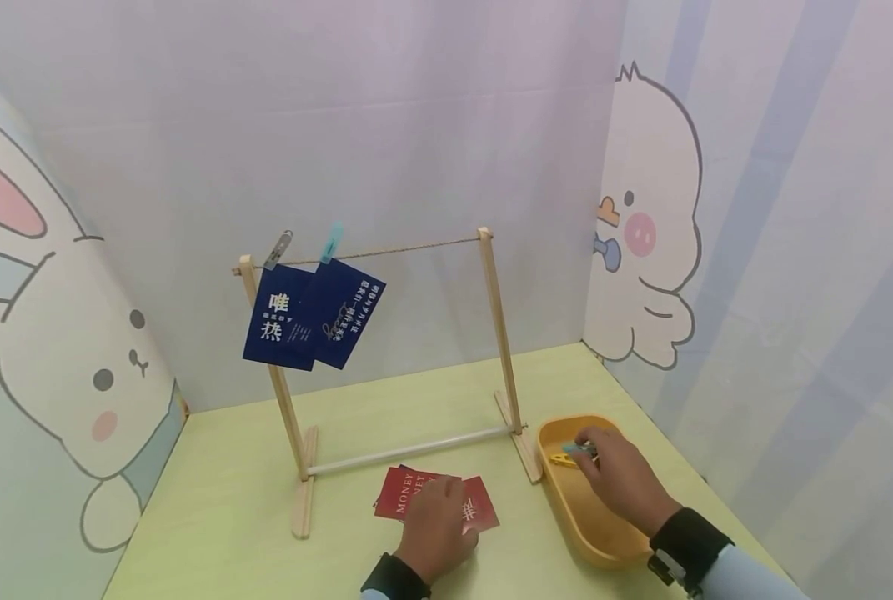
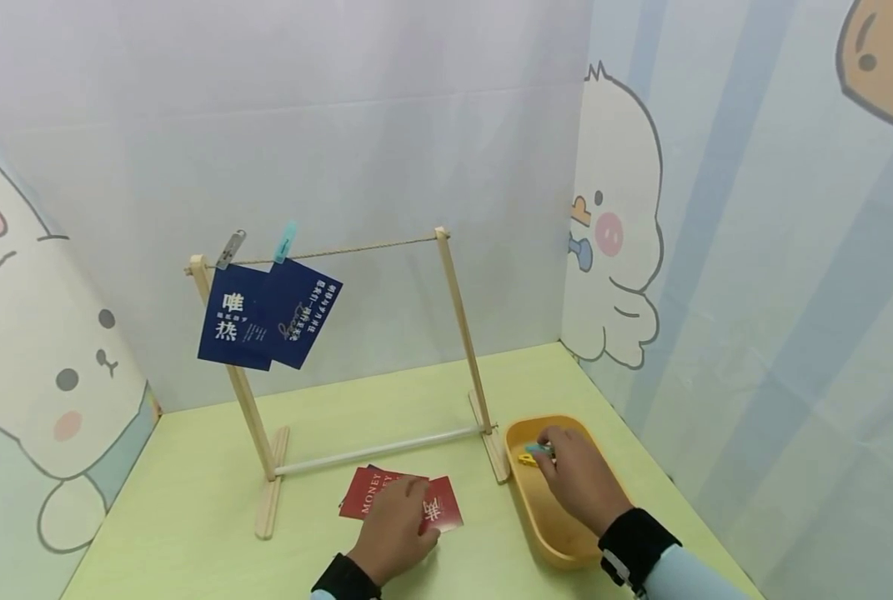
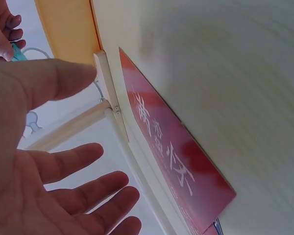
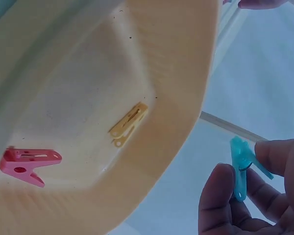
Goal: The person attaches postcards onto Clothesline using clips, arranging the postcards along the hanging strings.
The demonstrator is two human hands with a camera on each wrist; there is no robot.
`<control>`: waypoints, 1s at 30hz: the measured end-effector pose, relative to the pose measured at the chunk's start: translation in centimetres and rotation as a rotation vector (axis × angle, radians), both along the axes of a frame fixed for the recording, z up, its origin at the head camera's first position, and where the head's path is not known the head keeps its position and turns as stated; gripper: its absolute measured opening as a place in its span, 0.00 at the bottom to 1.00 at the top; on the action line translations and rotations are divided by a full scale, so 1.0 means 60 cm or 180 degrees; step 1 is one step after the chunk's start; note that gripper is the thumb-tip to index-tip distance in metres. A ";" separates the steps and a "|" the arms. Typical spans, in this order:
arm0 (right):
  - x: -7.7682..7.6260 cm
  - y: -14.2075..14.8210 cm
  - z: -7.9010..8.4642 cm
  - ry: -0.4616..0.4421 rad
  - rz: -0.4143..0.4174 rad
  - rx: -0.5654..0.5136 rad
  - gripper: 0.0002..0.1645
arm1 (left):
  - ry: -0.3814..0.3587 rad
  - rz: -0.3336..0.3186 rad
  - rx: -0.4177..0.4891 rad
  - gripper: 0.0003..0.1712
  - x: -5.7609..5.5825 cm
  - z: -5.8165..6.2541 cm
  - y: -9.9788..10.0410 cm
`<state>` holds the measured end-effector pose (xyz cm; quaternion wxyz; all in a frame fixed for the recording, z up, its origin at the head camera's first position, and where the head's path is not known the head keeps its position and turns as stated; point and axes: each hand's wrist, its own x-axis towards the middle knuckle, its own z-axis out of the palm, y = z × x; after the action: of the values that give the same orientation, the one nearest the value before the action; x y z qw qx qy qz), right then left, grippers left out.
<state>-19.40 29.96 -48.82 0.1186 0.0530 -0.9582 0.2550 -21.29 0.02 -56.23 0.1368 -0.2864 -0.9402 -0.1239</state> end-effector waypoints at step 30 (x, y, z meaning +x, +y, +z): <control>-0.001 -0.014 0.001 0.0335 0.0138 -0.0122 0.14 | -0.0136 0.0227 -0.0133 0.40 -0.014 -0.010 -0.028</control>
<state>-19.48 29.13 -48.78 0.1642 0.0847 -0.9442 0.2727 -22.13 -1.64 -56.82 0.1149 -0.2527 -0.9549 -0.1054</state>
